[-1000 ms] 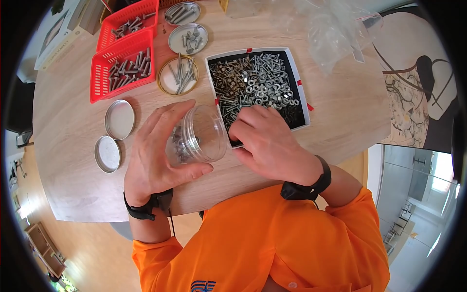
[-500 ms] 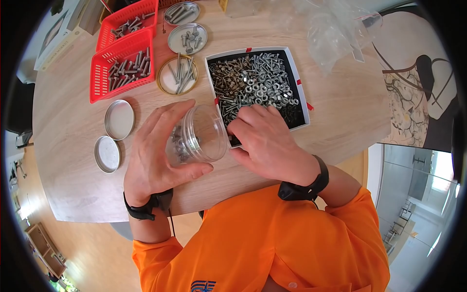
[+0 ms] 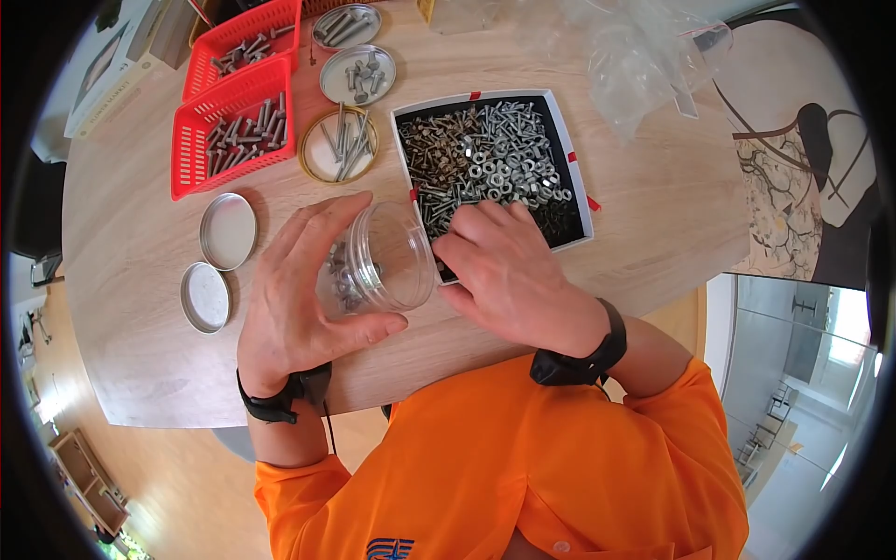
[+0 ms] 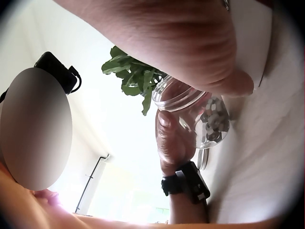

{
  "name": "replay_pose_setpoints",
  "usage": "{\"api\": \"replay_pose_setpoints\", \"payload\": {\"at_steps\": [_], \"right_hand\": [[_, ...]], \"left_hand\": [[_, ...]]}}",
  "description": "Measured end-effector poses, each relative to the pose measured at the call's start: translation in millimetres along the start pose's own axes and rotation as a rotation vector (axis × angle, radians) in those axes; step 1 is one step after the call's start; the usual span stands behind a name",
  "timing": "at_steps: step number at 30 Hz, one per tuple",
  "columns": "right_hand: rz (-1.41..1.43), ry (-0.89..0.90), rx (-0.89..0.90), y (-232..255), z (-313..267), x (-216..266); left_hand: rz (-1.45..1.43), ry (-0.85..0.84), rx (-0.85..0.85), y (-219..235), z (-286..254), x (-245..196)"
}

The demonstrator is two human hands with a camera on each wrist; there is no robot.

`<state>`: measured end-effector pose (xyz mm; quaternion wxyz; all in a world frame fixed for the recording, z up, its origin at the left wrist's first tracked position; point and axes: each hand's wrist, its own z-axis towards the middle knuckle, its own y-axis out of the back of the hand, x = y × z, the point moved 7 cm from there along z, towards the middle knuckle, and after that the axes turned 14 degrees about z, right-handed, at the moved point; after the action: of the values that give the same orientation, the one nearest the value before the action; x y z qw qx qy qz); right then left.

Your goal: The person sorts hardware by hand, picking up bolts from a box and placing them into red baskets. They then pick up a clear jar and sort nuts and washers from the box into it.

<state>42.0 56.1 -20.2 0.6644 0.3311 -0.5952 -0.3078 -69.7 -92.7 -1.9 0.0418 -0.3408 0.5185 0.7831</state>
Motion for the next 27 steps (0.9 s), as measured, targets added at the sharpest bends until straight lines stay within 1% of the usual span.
{"api": "replay_pose_setpoints", "payload": {"at_steps": [4,10,12,19,27], "right_hand": [[-0.007,0.020,-0.021,0,-3,0],[-0.012,-0.025,0.004,-1,0,0],[-0.030,-0.015,0.004,-2,0,0],[-0.032,-0.036,0.033,-2,2,-1],[0.094,-0.002,-0.019,9,-8,-1]], "left_hand": [[-0.006,0.005,0.005,0,1,-1],[-0.015,0.029,0.021,2,1,0],[-0.018,0.036,0.021,1,0,0],[-0.013,0.018,0.008,1,0,0],[-0.024,0.023,-0.004,0,0,1]]}}
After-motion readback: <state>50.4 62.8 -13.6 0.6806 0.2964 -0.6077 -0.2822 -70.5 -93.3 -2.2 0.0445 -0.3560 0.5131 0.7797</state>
